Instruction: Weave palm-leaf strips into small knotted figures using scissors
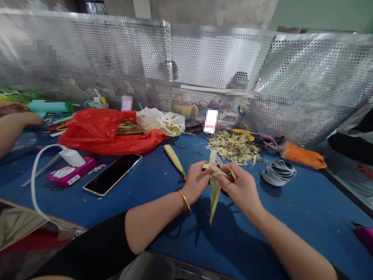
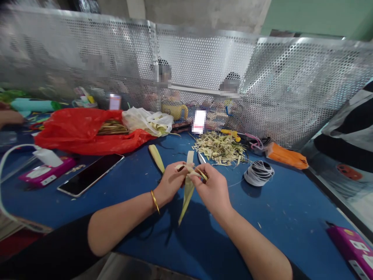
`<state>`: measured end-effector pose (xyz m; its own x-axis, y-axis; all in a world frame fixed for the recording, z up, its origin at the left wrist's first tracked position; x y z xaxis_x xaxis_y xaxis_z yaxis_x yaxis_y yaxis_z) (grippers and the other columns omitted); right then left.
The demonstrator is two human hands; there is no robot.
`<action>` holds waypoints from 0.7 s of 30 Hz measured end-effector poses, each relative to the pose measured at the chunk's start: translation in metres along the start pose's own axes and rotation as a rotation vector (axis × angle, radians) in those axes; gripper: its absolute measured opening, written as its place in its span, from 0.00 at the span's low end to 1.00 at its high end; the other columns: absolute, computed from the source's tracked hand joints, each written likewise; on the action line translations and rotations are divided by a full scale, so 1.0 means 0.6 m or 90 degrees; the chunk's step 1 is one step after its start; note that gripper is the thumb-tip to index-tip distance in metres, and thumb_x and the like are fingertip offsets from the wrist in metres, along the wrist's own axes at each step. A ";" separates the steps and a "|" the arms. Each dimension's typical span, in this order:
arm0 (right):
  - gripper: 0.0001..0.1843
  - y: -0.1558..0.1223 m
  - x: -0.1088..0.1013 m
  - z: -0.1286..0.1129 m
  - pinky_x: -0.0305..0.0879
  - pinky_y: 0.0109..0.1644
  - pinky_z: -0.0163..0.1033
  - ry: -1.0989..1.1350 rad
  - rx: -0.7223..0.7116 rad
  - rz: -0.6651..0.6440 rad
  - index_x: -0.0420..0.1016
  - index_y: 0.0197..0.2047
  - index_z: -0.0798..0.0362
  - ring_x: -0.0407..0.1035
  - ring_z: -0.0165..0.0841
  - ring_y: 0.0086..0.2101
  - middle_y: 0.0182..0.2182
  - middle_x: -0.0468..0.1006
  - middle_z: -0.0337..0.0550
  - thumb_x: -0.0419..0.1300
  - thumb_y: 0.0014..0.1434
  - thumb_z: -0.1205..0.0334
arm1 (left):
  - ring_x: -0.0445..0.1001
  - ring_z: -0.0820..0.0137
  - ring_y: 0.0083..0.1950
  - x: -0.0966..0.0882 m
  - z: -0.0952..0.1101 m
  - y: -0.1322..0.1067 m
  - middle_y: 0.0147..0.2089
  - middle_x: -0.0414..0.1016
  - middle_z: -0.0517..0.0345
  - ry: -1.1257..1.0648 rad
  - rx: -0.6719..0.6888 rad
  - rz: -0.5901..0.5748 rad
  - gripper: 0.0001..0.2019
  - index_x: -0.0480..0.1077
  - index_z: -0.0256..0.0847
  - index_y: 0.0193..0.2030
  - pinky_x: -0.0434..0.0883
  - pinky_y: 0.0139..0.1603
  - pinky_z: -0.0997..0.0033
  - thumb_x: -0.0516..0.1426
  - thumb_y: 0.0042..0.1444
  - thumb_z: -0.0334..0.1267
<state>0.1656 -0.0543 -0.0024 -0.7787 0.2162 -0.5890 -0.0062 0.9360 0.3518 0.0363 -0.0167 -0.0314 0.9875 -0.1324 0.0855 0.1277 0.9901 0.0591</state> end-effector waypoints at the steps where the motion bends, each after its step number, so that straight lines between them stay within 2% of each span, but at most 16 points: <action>1: 0.10 0.002 0.002 0.004 0.51 0.23 0.32 0.012 0.025 -0.011 0.67 0.27 0.51 0.55 0.27 0.21 0.18 0.63 0.33 0.59 0.53 0.54 | 0.56 0.78 0.17 -0.001 0.000 0.001 0.16 0.59 0.67 0.012 0.008 0.009 0.16 0.65 0.39 0.22 0.55 0.19 0.78 0.56 0.51 0.48; 3: 0.13 0.006 0.006 0.014 0.49 0.22 0.32 0.031 0.059 -0.037 0.64 0.23 0.51 0.53 0.27 0.20 0.17 0.59 0.31 0.60 0.51 0.53 | 0.57 0.78 0.18 -0.002 0.000 0.003 0.16 0.59 0.67 0.026 0.019 0.016 0.16 0.65 0.39 0.21 0.55 0.19 0.78 0.56 0.52 0.48; 6: 0.14 0.010 0.009 0.021 0.50 0.23 0.32 0.047 0.062 -0.038 0.64 0.22 0.51 0.53 0.27 0.21 0.17 0.61 0.32 0.58 0.52 0.53 | 0.57 0.78 0.18 0.001 0.000 0.001 0.15 0.59 0.67 0.022 0.016 0.008 0.18 0.64 0.39 0.21 0.56 0.20 0.78 0.56 0.52 0.50; 11: 0.14 0.005 0.008 0.014 0.51 0.24 0.32 0.046 0.040 0.000 0.64 0.22 0.51 0.54 0.27 0.21 0.17 0.62 0.33 0.57 0.55 0.54 | 0.56 0.78 0.18 0.005 -0.001 -0.003 0.15 0.59 0.66 0.020 0.006 -0.013 0.19 0.65 0.39 0.20 0.55 0.19 0.78 0.57 0.51 0.53; 16: 0.09 -0.004 0.007 0.003 0.54 0.26 0.32 0.023 -0.024 0.031 0.70 0.27 0.51 0.58 0.28 0.22 0.20 0.67 0.35 0.55 0.56 0.58 | 0.57 0.78 0.19 0.004 -0.006 0.000 0.18 0.61 0.65 -0.034 -0.006 -0.011 0.19 0.67 0.37 0.22 0.55 0.20 0.77 0.58 0.49 0.53; 21: 0.10 0.001 0.012 0.009 0.51 0.23 0.31 0.019 0.050 -0.008 0.65 0.24 0.51 0.53 0.27 0.20 0.17 0.61 0.32 0.58 0.51 0.55 | 0.58 0.77 0.19 -0.002 -0.007 0.005 0.18 0.62 0.65 0.020 0.026 0.013 0.15 0.68 0.38 0.24 0.57 0.21 0.77 0.57 0.50 0.50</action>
<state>0.1634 -0.0506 -0.0103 -0.7974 0.1974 -0.5702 0.0327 0.9577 0.2858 0.0358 -0.0136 -0.0352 0.9923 -0.1100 0.0567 0.1042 0.9897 0.0977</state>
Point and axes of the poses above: each hand's wrist, its own y-axis towards the middle knuckle, its own x-axis out of the palm, z = x × y, the point moved 1 cm from there along y, towards the middle knuckle
